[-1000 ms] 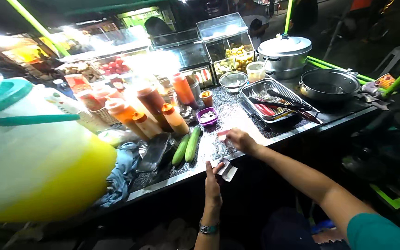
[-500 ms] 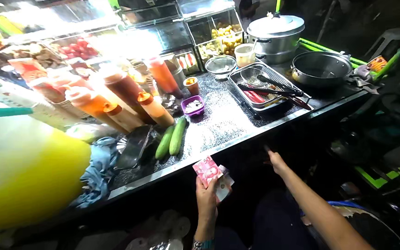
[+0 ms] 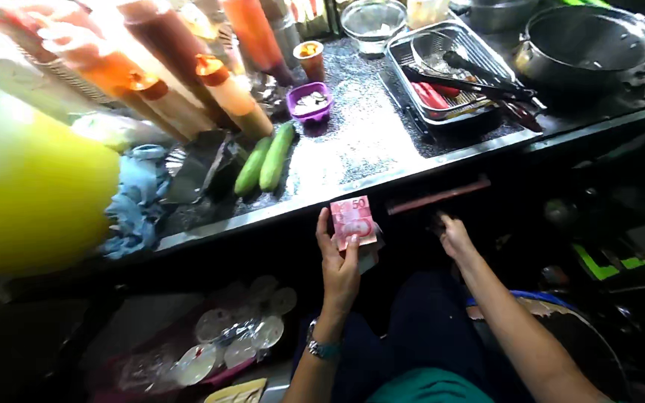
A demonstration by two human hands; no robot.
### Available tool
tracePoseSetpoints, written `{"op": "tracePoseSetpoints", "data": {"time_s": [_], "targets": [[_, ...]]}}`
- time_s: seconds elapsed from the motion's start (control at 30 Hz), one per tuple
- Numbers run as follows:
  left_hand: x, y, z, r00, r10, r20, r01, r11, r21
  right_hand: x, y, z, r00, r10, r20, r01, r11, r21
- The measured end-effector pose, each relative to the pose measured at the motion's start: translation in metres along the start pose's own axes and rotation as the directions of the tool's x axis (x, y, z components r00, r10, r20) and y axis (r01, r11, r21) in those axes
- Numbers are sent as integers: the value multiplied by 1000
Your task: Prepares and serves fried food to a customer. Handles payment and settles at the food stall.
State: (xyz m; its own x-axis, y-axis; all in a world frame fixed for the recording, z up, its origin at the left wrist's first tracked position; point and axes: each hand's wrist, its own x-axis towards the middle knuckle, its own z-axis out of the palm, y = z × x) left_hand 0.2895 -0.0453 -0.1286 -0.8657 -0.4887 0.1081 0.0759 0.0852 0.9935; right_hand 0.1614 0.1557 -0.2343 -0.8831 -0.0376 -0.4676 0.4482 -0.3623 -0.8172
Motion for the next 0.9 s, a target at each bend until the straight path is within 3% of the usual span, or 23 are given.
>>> {"op": "tracePoseSetpoints", "data": {"time_s": [0.17, 0.3, 0.37, 0.47, 0.6, 0.73, 0.83, 0.9], "targets": [[13, 8, 40, 967, -181, 178, 187, 982, -15, -53, 33, -43, 999, 37, -36, -36, 999, 23], [30, -3, 97, 821, -368, 437, 379, 923, 64, -58, 48, -54, 997, 55, -45, -51, 996, 76], [42, -19, 131, 778, -456, 433, 445, 886, 133, -57, 50, -55, 998, 43, -38, -40, 996, 83], [71, -33, 179, 788, -519, 333, 476, 855, 205, -57, 49, -56, 999, 34, -18, -33, 997, 66], [66, -14, 181, 848, -383, 366, 181, 859, 479, -60, 45, -51, 998, 37, -48, -36, 999, 21], [9, 12, 134, 871, -26, 490, -219, 873, 436, -69, 33, -48, 999, -15, -40, 12, 997, -76], [-30, 9, 78, 841, 98, 532, -328, 875, 357, -59, 8, -35, 998, -61, -31, 54, 980, -191], [-50, -4, 37, 846, 11, 534, -291, 848, 444, -33, 0, -30, 999, -42, 21, 45, 989, -142]]}}
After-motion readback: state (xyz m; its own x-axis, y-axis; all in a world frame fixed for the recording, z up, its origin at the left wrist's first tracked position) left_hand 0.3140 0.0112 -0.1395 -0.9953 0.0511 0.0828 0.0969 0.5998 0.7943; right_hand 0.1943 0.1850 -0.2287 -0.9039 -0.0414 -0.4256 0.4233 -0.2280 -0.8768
